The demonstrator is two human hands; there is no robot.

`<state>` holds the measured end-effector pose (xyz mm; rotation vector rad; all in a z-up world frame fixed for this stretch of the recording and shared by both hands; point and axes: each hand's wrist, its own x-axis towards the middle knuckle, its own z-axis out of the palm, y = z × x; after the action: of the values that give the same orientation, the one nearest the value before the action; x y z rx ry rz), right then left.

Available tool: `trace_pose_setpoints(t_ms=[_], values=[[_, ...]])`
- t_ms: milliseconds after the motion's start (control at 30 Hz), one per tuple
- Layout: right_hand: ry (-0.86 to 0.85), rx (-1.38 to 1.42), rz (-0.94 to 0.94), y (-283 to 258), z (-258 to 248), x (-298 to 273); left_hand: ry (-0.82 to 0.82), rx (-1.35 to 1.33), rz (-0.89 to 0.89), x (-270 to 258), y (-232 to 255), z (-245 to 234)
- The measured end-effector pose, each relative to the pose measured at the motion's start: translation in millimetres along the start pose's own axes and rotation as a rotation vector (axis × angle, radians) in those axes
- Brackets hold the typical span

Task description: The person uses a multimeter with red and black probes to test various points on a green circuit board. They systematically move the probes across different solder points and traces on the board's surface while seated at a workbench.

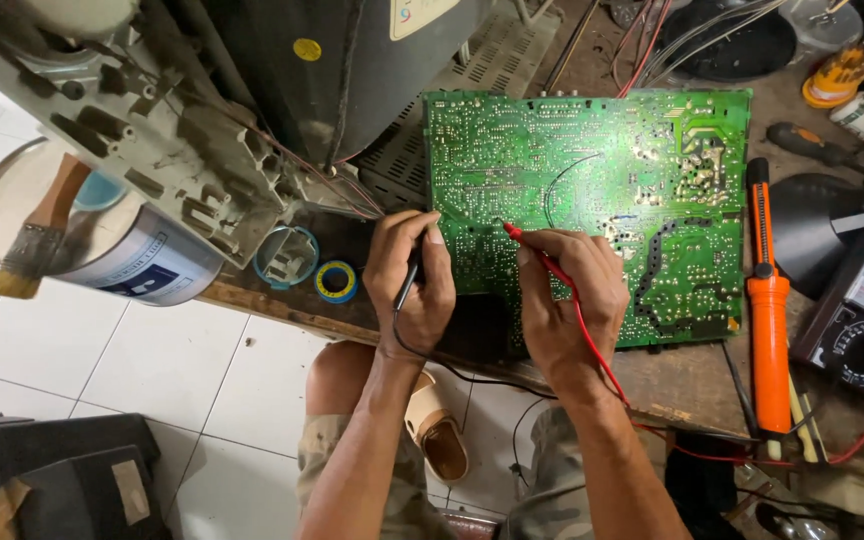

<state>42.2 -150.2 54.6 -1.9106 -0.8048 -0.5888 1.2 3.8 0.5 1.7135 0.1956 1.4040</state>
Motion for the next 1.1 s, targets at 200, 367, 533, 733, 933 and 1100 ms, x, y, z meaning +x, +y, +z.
trace_pose_setpoints(t_ms=[200,367,533,733,933,1100], values=[[0.012,0.012,-0.017,-0.9,0.7,-1.2,0.003,0.002,-0.016,-1.7,-2.1,0.3],[0.006,0.005,-0.024,-0.7,1.7,-1.9,0.005,0.003,-0.021,-1.4,-1.2,0.6],[0.001,0.023,-0.016,-0.5,2.9,-2.2,0.005,-0.001,-0.013,-2.4,-3.5,1.1],[-0.032,-0.006,-0.043,-1.2,-0.6,2.4,0.008,-0.002,-0.004,-3.3,-3.9,1.9],[-0.115,-0.037,-0.121,2.2,-8.0,13.9,-0.001,-0.001,-0.001,-2.4,-2.1,0.5],[-0.133,-0.046,-0.122,2.7,-8.6,17.6,-0.003,-0.006,0.013,-0.5,0.1,0.2]])
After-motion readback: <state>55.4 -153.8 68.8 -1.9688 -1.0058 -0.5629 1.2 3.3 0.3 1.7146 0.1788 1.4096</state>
